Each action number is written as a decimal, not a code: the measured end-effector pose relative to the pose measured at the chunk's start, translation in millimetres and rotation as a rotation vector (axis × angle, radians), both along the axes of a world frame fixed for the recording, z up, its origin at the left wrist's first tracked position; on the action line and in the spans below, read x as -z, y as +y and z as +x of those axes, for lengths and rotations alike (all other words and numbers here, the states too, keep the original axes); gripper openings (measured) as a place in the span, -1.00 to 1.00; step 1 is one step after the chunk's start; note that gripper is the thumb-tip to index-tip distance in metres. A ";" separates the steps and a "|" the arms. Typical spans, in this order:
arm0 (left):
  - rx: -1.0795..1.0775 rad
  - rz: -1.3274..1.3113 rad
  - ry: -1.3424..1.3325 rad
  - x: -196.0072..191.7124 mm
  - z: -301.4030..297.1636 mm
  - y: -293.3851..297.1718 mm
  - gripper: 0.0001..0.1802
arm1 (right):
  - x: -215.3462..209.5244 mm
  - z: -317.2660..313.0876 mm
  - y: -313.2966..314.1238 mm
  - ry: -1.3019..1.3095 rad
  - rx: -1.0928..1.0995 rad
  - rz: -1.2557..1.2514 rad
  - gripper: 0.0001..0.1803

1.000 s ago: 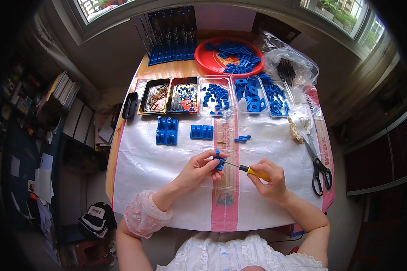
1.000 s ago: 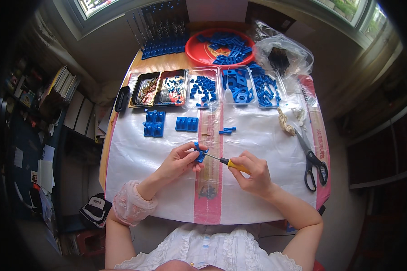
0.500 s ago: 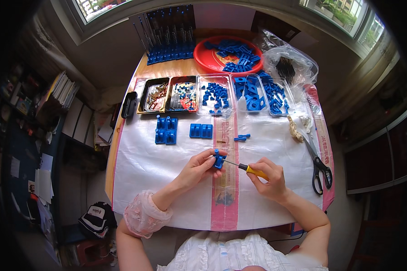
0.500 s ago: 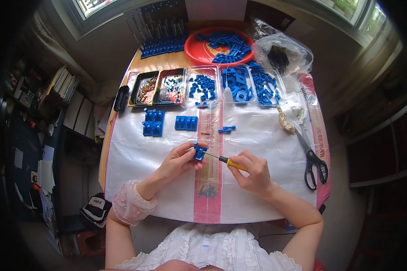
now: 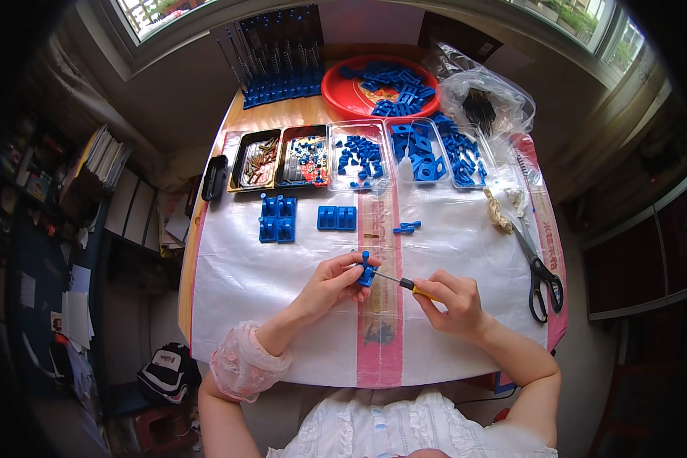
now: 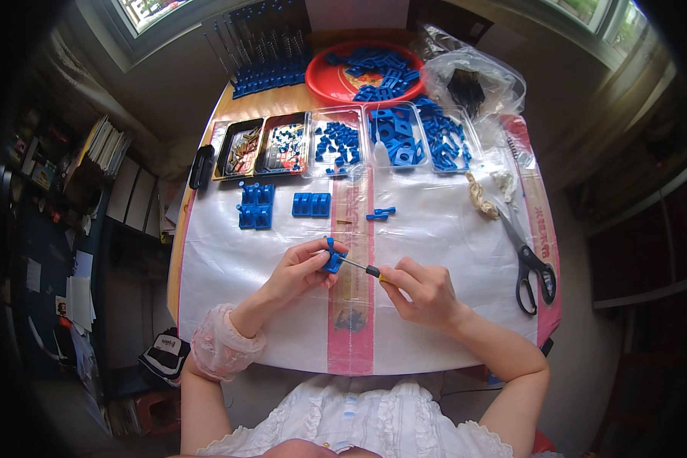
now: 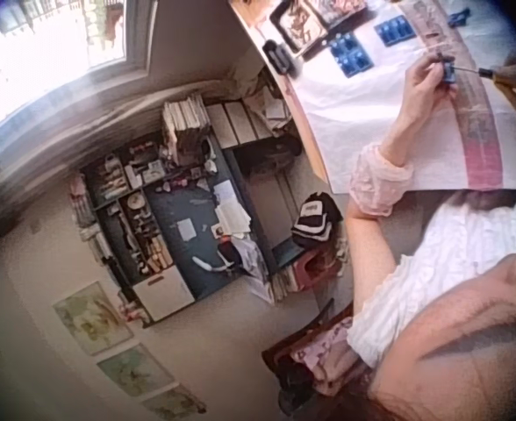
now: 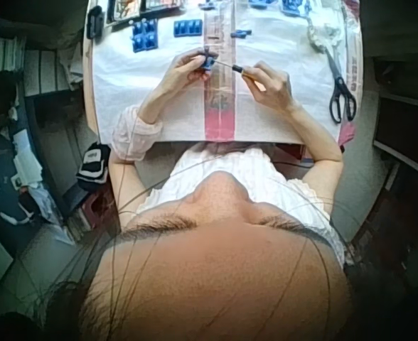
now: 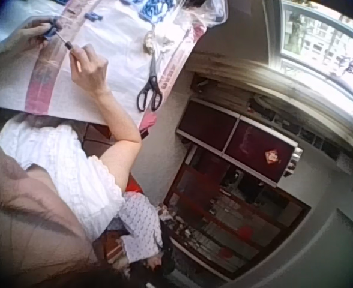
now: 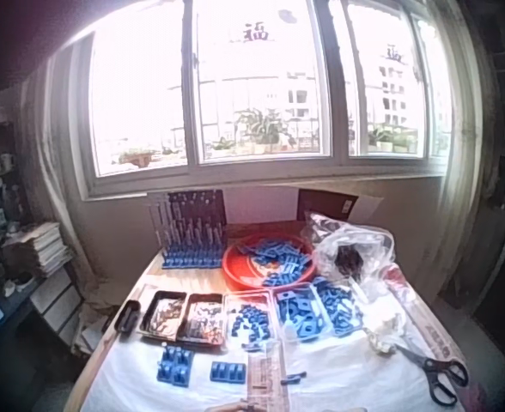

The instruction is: Assembling blue plastic fixture components using a screwdriver.

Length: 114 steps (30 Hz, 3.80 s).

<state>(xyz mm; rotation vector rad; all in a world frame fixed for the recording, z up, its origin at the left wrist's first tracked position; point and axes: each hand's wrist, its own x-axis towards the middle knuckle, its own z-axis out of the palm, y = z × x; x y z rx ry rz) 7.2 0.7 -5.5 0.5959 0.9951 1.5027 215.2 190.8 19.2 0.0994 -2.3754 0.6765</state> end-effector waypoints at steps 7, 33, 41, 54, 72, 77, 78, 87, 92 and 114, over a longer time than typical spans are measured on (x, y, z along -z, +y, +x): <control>-0.029 -0.017 -0.006 -2.0 2.0 0.4 -0.61 | -0.6 1.7 -1.8 0.009 0.052 0.057 -0.70; -0.062 -0.092 0.114 1.0 -1.5 3.0 -0.79 | -1.7 1.4 3.8 0.000 0.009 0.046 -0.69; -0.047 -0.032 0.135 1.6 -0.9 3.4 -0.82 | -2.9 5.2 2.0 -0.061 -0.018 -0.071 -0.65; -0.068 -0.018 0.161 -0.5 0.8 2.5 -0.85 | -0.6 2.8 -0.3 -0.061 -0.042 -0.271 -0.71; -0.179 -0.073 0.238 1.2 2.6 7.8 -0.75 | 0.6 -1.1 -0.2 -0.191 0.039 -0.311 -0.66; -0.341 -0.018 0.388 -6.0 -1.5 6.3 -0.71 | 0.6 -1.8 3.5 -0.042 0.046 -0.360 -0.65; -0.391 -0.007 0.387 -8.7 -2.6 5.4 -0.69 | 2.8 -1.9 4.6 -0.010 0.048 -0.370 -0.65; -0.606 0.003 0.575 -12.8 -36.0 -1.5 -0.78 | 0.3 1.0 -0.4 -0.123 0.013 -0.396 -0.70; -0.732 0.003 0.851 -26.7 -49.4 -8.7 -0.85 | 4.9 -0.4 -0.6 -0.152 -0.025 -0.390 -0.72; -0.444 -0.224 1.803 -66.8 -95.3 9.7 -0.88 | 7.5 -0.1 0.4 -0.201 -0.059 -0.363 -0.78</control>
